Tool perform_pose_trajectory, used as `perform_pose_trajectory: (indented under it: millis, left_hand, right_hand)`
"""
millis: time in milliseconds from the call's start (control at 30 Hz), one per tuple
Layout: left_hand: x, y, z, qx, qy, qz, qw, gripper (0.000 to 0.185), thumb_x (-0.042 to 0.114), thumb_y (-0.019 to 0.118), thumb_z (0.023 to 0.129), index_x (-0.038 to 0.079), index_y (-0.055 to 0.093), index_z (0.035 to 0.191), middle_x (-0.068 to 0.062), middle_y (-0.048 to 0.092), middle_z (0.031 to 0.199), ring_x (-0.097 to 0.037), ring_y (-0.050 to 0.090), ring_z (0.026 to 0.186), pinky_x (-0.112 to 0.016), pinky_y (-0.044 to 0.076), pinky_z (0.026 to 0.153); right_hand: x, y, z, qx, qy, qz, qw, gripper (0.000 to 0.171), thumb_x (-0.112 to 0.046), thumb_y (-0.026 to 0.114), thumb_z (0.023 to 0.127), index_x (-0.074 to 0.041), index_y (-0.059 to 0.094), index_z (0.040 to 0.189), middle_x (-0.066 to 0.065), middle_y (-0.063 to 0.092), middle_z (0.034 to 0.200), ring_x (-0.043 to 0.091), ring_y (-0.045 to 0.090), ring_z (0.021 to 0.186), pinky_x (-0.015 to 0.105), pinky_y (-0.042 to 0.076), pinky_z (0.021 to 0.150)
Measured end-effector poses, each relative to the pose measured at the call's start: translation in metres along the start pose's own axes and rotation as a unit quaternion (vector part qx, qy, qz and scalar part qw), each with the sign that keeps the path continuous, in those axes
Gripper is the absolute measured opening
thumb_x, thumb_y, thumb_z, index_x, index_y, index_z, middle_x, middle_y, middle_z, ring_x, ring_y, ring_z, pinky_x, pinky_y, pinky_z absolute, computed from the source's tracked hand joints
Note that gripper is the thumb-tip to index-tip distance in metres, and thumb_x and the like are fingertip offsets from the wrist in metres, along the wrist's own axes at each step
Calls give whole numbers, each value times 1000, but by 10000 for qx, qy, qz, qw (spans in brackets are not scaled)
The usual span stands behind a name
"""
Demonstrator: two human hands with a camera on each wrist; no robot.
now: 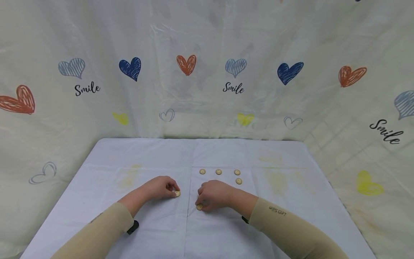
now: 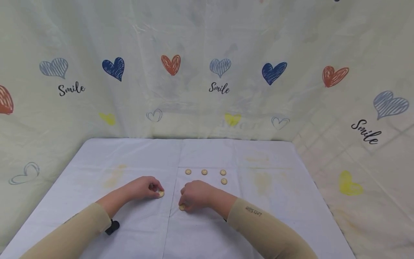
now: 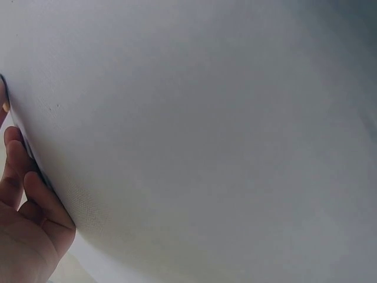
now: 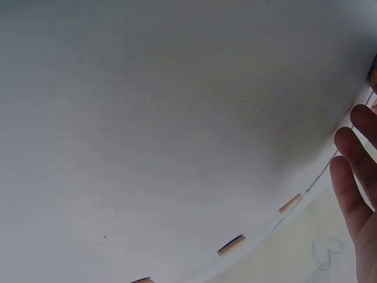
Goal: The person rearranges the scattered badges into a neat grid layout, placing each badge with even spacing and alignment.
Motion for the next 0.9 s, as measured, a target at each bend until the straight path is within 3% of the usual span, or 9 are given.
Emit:
perform_pose_trajectory:
  millis: [233, 433, 700, 900]
  left_hand:
    - [-1, 2, 0, -31, 46, -23, 10000, 11, 21, 79, 85, 29, 75, 91, 4, 58, 77, -13, 52, 75, -33, 43, 70]
    - [-2, 1, 0, -12, 26, -2, 10000, 12, 20, 79, 85, 30, 74, 91, 4, 58, 78, -13, 52, 75, -33, 42, 70]
    - [0, 0, -2, -22, 36, -47, 10000, 12, 19, 79, 85, 28, 74, 91, 4, 58, 78, -13, 52, 76, -33, 42, 70]
    - [1, 0, -2, -30, 83, -24, 10000, 12, 19, 79, 85, 28, 74, 91, 4, 58, 78, -13, 52, 75, -33, 43, 70]
  right_hand:
    - [8, -7, -8, 99, 387, 352, 9986, 20, -36, 72, 90, -35, 77, 109, -21, 57, 83, 2, 48, 75, 17, 39, 64]
    - [20, -18, -19, 326, 617, 326, 9970, 20, -34, 73, 88, -33, 77, 108, -20, 57, 83, 2, 50, 77, 19, 42, 66]
    - [45, -20, -36, 516, 912, 575, 9928, 19, -32, 73, 88, -28, 78, 106, -13, 61, 86, 5, 55, 80, 24, 47, 72]
    - [70, -19, -57, 522, 1403, 649, 9866, 18, -32, 73, 88, -26, 78, 105, -10, 64, 90, 8, 57, 81, 29, 48, 74]
Point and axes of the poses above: each hand's wrist, its own z-axis towards the middle knuckle, its own y-axis out of the palm, x = y × z, the point moved 4 cm from there along z, towards the middle knuckle
